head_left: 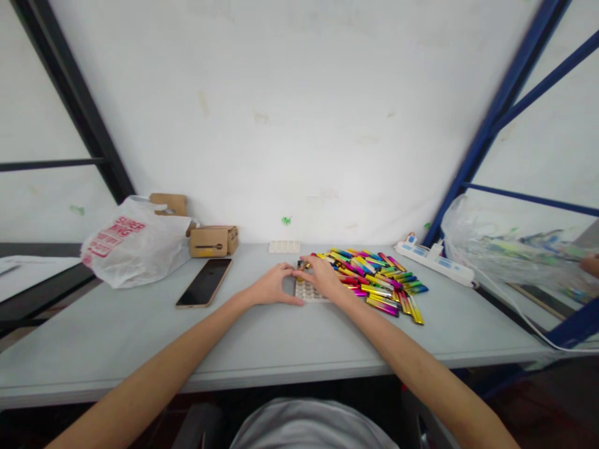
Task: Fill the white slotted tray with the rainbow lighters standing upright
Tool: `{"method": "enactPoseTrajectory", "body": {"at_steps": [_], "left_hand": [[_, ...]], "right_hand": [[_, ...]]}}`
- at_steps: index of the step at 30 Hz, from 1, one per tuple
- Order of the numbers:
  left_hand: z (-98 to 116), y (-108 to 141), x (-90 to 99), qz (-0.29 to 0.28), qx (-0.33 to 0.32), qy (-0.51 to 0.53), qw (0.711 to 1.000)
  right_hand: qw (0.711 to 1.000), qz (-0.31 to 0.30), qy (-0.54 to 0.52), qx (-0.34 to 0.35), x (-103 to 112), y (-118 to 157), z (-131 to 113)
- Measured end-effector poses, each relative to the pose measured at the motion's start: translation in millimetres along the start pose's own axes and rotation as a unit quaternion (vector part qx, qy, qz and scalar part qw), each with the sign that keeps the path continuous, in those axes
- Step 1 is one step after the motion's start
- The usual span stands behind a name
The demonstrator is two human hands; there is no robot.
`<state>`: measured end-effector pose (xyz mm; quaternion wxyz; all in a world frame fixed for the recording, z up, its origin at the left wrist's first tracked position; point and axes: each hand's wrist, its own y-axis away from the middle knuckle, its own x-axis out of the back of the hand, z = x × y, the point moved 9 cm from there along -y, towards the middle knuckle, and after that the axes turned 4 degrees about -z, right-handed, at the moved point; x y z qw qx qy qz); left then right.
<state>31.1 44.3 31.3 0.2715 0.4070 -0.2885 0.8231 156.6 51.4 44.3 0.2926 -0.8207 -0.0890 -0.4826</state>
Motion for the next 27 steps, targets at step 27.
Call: {"method": "enactPoseTrajectory", "body": {"at_steps": [27], "left_hand": [[-29,12,39.5,-0.011,0.079,-0.13,0.988]], "right_hand": [[0.98,0.137,-0.039,-0.137,83,8,66]]}}
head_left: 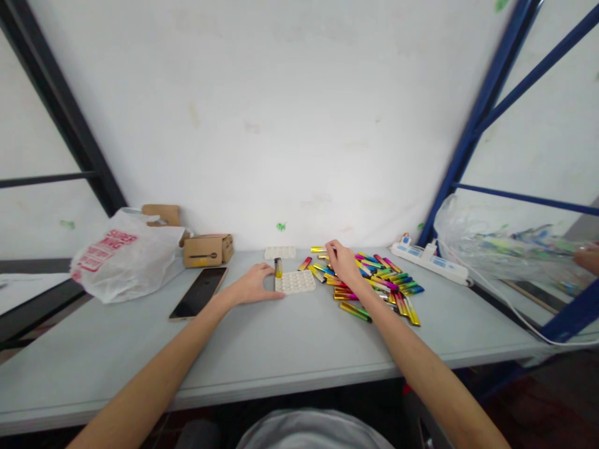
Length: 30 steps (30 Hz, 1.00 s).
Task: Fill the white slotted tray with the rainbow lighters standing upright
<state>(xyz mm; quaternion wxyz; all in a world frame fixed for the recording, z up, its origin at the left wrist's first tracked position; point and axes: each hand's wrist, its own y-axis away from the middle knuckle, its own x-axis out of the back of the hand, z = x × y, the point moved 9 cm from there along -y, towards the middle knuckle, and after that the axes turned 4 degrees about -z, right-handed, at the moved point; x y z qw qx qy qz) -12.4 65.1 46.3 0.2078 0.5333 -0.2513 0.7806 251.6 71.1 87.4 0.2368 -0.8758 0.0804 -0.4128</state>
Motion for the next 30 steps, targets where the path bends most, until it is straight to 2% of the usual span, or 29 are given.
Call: {"method": "enactPoseTrajectory", "body": {"at_steps": [2,5,9,12,15,18,25,28,30], "left_hand": [[-1,-2,-3.3,0.013,0.006,0.001,1.0],[1,-5,-10.4,0.038,0.005,0.027,0.999],[4,-10,-18.8,0.063,-0.013,0.066,0.996],[7,-15,-25.1,0.056,-0.021,0.076,0.995],[13,-18,-30.8,0.05,-0.029,0.078,0.995],[20,-19,-36.0,0.052,-0.041,0.074,0.995],[23,-21,-39.3,0.052,-0.033,0.072,0.995],[24,-20,-37.8,0.047,-0.037,0.072,0.996],[24,-19,-37.6,0.046,-0.038,0.072,0.996]], "right_hand": [[0.994,0.018,-0.104,-0.01,4,0,3],[0.967,0.012,-0.251,-0.034,-2,-1,8],[0.936,-0.005,-0.351,-0.034,-9,2,-3],[0.91,-0.053,-0.409,-0.043,-19,9,-18],[0.898,-0.104,-0.427,-0.027,-28,16,-37],[0.895,-0.105,-0.434,-0.019,-32,20,-45],[0.869,-0.15,-0.46,-0.1,-56,24,-35],[0.877,-0.123,-0.444,-0.135,-58,25,-24],[0.896,-0.099,-0.408,-0.144,-56,25,-18]]}}
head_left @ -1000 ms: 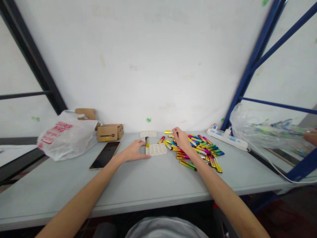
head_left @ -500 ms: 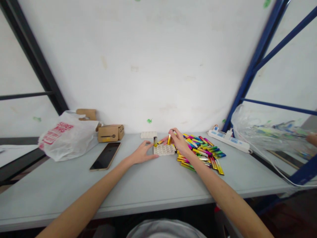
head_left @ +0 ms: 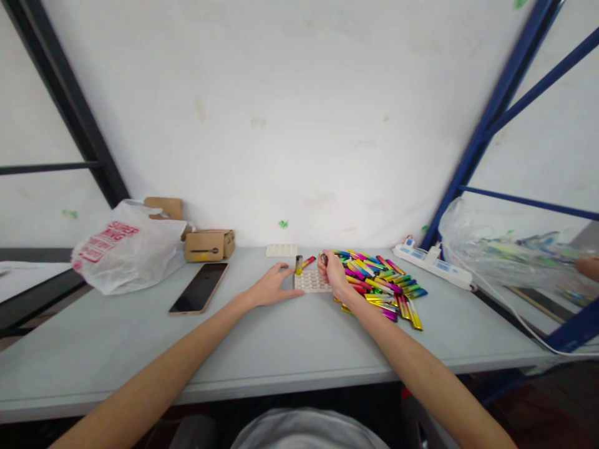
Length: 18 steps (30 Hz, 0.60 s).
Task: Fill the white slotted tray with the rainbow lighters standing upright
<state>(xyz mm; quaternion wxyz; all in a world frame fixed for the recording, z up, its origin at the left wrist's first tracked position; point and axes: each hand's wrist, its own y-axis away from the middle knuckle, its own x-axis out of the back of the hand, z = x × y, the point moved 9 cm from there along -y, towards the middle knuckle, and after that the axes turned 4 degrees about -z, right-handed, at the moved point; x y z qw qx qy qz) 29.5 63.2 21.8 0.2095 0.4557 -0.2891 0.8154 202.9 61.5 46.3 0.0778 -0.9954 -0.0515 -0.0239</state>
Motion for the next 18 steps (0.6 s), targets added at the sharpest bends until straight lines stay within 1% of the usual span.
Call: {"method": "enactPoseTrajectory", "body": {"at_steps": [3,6,9,12,14,18], "left_hand": [[-1,1,-0.7,-0.001,0.001,0.0,1.0],[-1,1,-1.7,-0.006,0.003,0.001,1.0],[0,1,-1.9,-0.014,0.006,-0.003,1.0],[1,1,-2.3,-0.02,0.011,-0.006,1.0],[1,1,-2.5,-0.02,0.013,-0.004,1.0],[0,0,-3.6,-0.017,0.012,-0.008,1.0]], "right_hand": [[0.996,0.029,0.08,0.031,7,0,-3],[0.994,0.036,0.099,0.037,9,-2,-2],[0.997,0.008,0.079,0.011,3,-5,4],[0.997,-0.029,0.066,0.011,-6,-5,5],[0.996,-0.035,0.075,0.014,-8,-4,5],[0.991,0.014,0.131,0.03,3,-3,2]]}}
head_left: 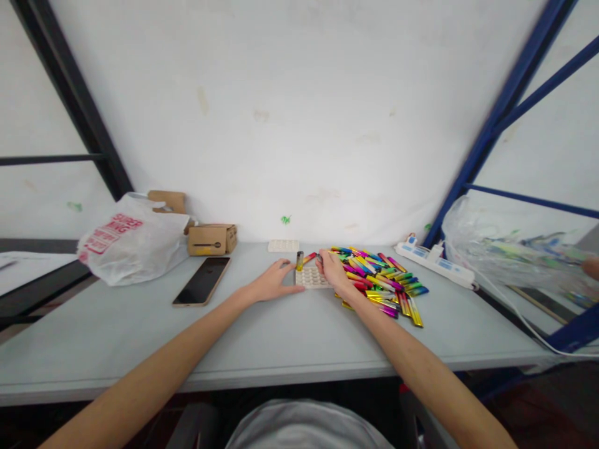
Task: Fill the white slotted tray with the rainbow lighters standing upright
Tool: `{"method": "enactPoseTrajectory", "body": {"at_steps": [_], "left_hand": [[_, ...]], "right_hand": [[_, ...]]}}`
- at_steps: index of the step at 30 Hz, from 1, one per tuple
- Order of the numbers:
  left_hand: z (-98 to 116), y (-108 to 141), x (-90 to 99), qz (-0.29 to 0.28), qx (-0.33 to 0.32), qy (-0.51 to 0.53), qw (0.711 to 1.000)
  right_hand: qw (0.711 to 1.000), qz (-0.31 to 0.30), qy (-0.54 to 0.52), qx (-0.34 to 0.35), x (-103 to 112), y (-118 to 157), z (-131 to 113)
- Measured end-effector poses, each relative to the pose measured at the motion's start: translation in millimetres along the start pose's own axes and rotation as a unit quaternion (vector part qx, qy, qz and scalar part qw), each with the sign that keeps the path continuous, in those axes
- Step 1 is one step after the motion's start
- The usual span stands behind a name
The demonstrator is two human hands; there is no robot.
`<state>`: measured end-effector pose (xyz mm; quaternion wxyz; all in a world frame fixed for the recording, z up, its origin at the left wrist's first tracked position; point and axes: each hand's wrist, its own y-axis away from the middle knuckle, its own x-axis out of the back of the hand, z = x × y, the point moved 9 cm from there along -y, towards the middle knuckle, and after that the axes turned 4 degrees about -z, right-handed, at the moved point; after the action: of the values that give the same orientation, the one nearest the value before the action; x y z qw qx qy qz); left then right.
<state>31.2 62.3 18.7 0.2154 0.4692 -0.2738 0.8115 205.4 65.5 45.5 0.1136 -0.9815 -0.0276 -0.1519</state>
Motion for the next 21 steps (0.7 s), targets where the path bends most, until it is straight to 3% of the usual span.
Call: {"method": "enactPoseTrajectory", "body": {"at_steps": [3,7,10,16,21], "left_hand": [[-2,0,-0.9,-0.001,0.002,-0.006,1.0],[-3,-1,-1.9,-0.007,0.004,-0.015,1.0],[-3,0,-0.5,0.001,-0.001,-0.016,1.0],[-2,-1,-0.7,0.005,-0.011,-0.011,1.0],[-3,-1,-2.3,0.009,-0.021,-0.003,1.0]], "right_hand": [[1.0,0.016,0.01,0.005,6,-1,0],[0.998,-0.006,-0.067,-0.008,3,-4,6],[0.994,-0.024,-0.107,0.02,-2,-6,4],[0.991,-0.062,-0.052,0.11,-8,-8,-3],[0.98,-0.027,0.072,0.185,-3,-2,-14]]}}
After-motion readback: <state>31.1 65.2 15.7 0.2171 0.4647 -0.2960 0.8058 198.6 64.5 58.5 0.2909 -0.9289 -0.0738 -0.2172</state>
